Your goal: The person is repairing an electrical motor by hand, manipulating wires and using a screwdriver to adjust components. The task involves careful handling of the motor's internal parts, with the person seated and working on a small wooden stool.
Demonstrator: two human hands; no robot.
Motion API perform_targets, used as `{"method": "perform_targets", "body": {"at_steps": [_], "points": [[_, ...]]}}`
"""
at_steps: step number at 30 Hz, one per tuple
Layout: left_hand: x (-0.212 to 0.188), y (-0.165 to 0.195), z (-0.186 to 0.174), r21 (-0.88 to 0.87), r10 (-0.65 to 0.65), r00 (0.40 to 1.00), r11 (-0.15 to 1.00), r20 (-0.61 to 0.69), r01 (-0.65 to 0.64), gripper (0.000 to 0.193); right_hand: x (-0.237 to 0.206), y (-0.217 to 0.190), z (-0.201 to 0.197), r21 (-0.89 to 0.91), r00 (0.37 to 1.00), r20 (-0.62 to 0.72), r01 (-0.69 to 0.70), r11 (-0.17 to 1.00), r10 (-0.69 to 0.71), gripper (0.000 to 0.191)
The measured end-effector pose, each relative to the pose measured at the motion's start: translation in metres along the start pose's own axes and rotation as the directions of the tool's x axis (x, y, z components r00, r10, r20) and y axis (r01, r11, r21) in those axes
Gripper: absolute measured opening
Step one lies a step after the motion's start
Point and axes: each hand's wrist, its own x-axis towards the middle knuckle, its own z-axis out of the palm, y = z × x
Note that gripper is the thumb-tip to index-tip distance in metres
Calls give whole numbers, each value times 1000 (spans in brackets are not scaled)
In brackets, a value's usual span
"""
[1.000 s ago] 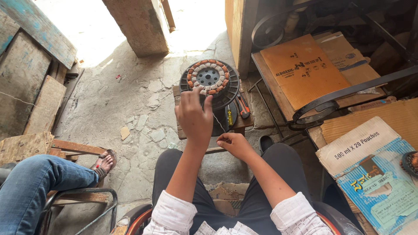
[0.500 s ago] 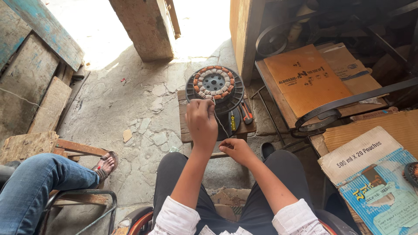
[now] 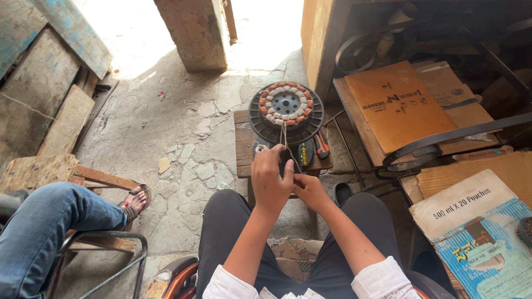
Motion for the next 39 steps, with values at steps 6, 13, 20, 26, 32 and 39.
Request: {"method": "perform_targets", "body": {"at_steps": [6, 13, 20, 26, 32, 39], "points": [[-7, -15, 11, -403, -54, 998, 913, 20, 58, 32, -4, 2, 2, -11, 997, -37, 67, 998, -67, 16], [-17, -18, 22, -868, -298, 944, 421, 140, 261, 14, -5, 3, 6, 67, 999, -27, 36, 997, -34, 18], [-37, -13, 22, -738, -237, 956, 611, 175, 287, 11, -5, 16, 4, -47, 995, -68, 73, 996, -76, 21], [-49, -7, 8, -646, -289, 940, 685, 183, 337, 19, -4, 27, 0, 96, 996, -51, 74, 993, -69, 22], [-52, -15, -11, -198, 6, 992, 980, 128, 20, 46, -5, 35, 2, 337, 999, -21, 31, 941, -25, 25], [-46, -21, -8, -89, 150, 981, 986, 121, -140, 50, -10, 20, 9, 483, 954, -261, 262, 836, -148, 32]]}}
